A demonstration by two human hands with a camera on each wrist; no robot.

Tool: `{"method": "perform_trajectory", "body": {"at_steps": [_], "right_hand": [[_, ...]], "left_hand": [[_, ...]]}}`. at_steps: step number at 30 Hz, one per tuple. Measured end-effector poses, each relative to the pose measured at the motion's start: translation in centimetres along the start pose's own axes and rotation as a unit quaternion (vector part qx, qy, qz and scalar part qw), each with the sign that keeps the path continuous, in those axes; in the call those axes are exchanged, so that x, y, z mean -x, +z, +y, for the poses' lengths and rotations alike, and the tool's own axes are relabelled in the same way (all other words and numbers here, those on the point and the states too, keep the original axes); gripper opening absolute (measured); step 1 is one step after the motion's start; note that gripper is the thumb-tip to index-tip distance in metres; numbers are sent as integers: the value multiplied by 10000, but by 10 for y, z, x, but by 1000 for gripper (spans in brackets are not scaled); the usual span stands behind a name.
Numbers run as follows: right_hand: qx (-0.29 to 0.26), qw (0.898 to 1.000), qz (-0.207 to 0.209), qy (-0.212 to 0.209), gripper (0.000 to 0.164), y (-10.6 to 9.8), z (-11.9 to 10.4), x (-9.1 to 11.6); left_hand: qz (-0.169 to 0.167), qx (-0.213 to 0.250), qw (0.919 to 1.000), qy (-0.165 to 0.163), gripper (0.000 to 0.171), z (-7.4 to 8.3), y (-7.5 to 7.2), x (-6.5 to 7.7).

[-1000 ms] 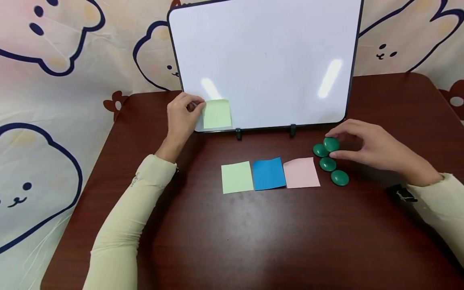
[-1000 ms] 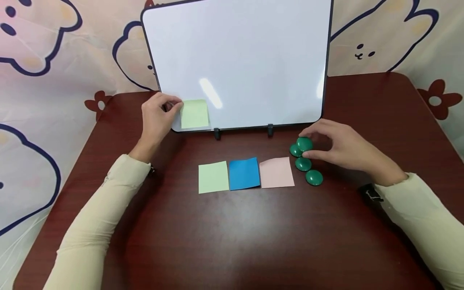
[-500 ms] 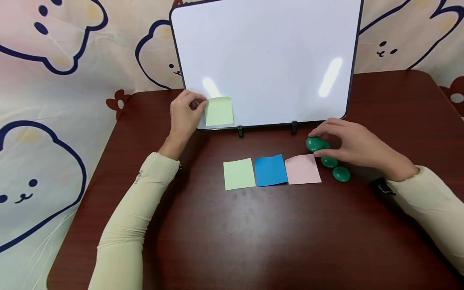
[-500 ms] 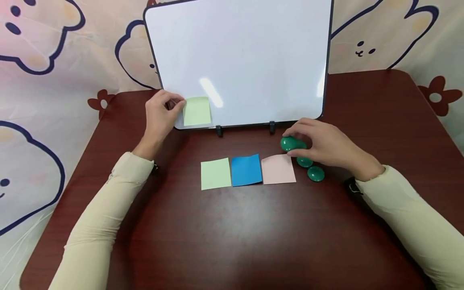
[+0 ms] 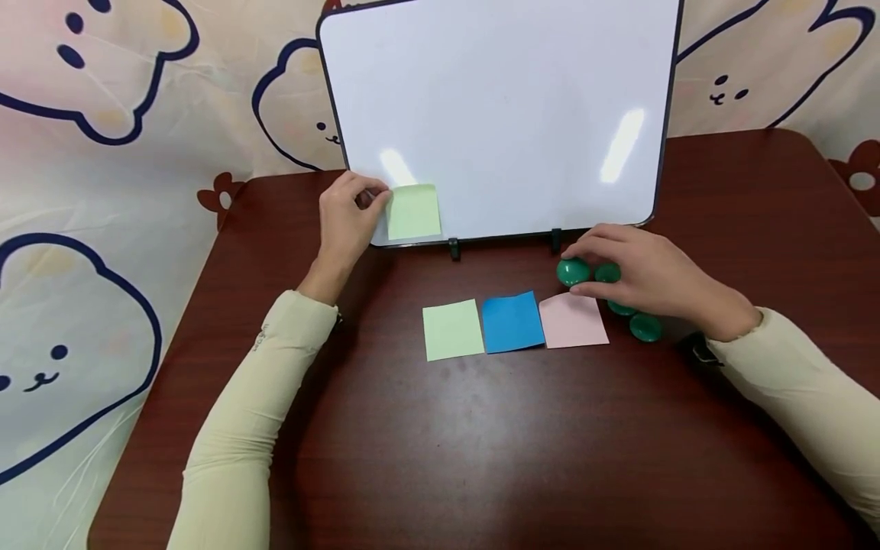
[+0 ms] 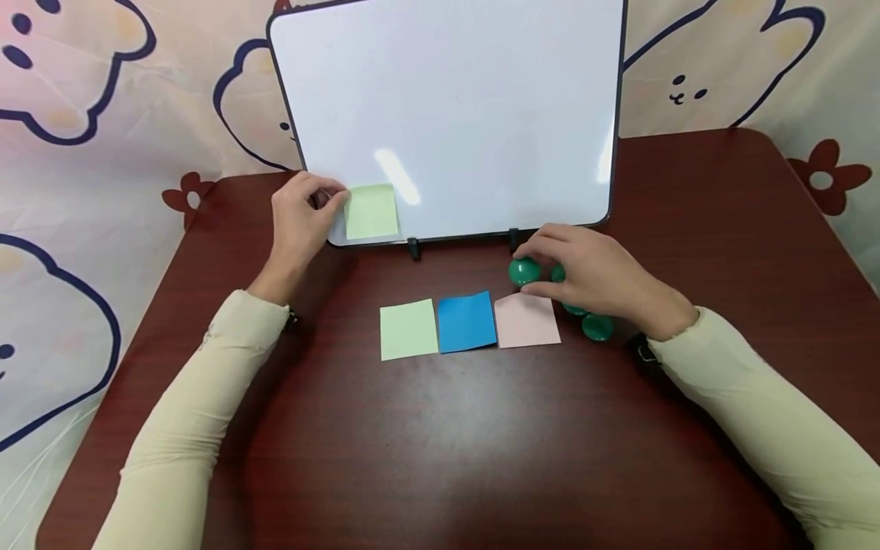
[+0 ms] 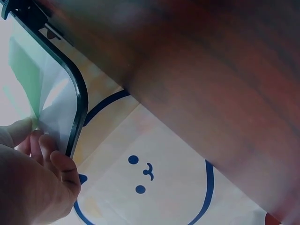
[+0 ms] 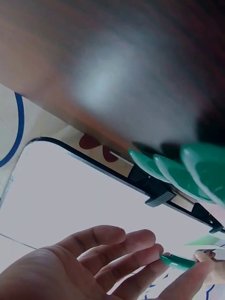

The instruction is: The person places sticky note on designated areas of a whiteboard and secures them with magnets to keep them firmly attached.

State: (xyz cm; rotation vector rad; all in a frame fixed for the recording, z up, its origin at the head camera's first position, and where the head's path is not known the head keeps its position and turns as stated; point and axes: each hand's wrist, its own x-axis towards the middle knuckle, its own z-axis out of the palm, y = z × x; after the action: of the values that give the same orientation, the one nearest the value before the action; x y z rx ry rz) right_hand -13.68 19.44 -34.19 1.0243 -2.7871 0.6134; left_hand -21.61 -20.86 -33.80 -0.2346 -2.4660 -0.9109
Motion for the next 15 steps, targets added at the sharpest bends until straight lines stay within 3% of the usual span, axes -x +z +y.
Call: {"method": "perform_trajectory", "body": {"at_steps": [15], "right_hand": [[385,9954,450,-757,44,10,-7,-18]], "left_hand": [[-55,43,10000,34,14,-1,-1,0]]}}
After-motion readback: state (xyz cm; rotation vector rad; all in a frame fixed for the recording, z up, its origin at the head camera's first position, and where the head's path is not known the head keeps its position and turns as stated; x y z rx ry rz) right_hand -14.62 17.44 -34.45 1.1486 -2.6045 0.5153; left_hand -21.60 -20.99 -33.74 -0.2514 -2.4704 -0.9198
